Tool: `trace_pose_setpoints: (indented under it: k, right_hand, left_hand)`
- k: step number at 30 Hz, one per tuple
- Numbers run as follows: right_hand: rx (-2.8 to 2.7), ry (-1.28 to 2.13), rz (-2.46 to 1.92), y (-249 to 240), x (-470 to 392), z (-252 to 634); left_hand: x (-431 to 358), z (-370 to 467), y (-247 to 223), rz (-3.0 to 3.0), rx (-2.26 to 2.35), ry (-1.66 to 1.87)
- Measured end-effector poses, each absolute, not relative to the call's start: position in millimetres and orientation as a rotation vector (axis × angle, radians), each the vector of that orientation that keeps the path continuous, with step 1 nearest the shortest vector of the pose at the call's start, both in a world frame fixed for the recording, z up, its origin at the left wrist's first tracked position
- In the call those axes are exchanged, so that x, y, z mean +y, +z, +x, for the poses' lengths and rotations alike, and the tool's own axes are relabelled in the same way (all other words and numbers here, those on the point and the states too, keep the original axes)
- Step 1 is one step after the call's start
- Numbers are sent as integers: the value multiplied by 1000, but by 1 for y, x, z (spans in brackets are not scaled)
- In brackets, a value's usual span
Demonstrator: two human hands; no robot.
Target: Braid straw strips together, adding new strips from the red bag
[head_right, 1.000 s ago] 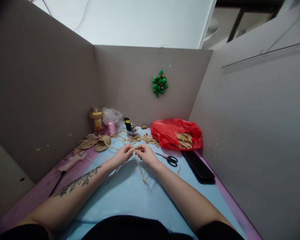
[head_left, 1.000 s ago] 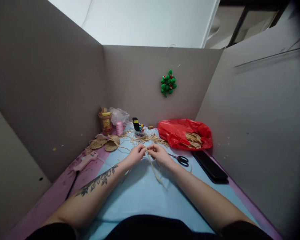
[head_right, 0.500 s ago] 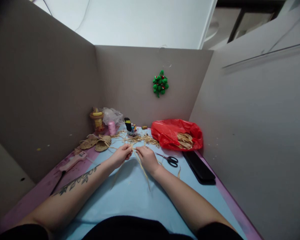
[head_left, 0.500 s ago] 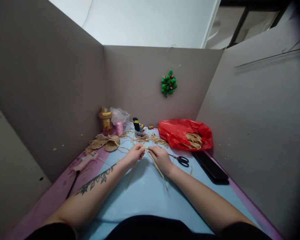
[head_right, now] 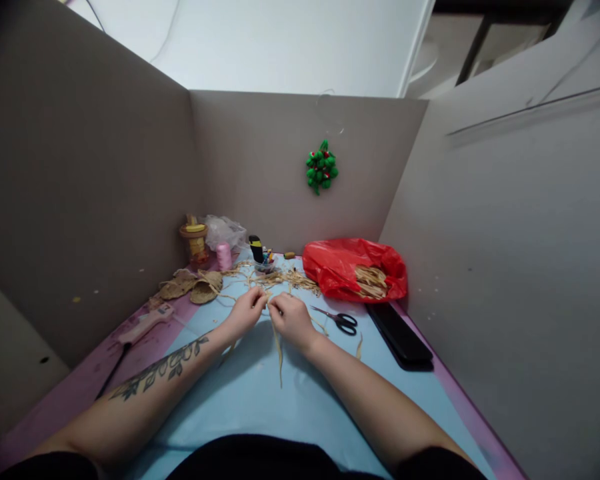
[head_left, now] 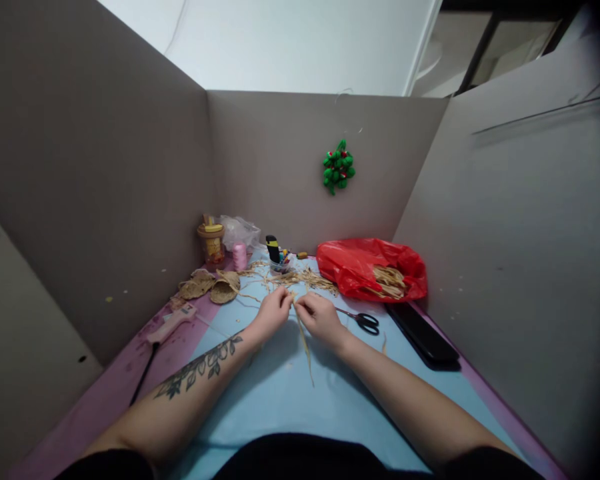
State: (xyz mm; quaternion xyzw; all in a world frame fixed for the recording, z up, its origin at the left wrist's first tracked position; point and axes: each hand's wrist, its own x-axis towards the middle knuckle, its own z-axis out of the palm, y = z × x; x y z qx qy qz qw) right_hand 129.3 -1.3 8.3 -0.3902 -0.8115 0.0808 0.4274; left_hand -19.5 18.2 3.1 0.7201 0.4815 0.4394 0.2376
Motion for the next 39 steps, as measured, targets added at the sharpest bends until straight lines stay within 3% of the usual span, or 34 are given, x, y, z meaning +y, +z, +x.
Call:
trace_pose_setpoints:
  k: [4,12,21,28,35,39]
  right_hand:
    - [-2173,9,-975,3,-5,125]
    - [-2339,-516,-1095,-6,-2,113]
    - [-2309,-529,-1233,-5,-18,97]
    - [-2046,-61,-1133,2,-9,112]
    - [-1703,875,-1053,-3,13,118]
    - [-1663,865,-1056,-4,12,119]
  left_hand:
    - [18,-19,3,1908,1240,1156]
    - [22,-18,0,1200,1006,1145]
    - [22,-16,-6,1177,1097,1279]
    - [30,-22,-8,1241,1082,1300]
    - [22,-17,-3,1445,1067,1187]
    - [19,-16,1,1576,1143,1153]
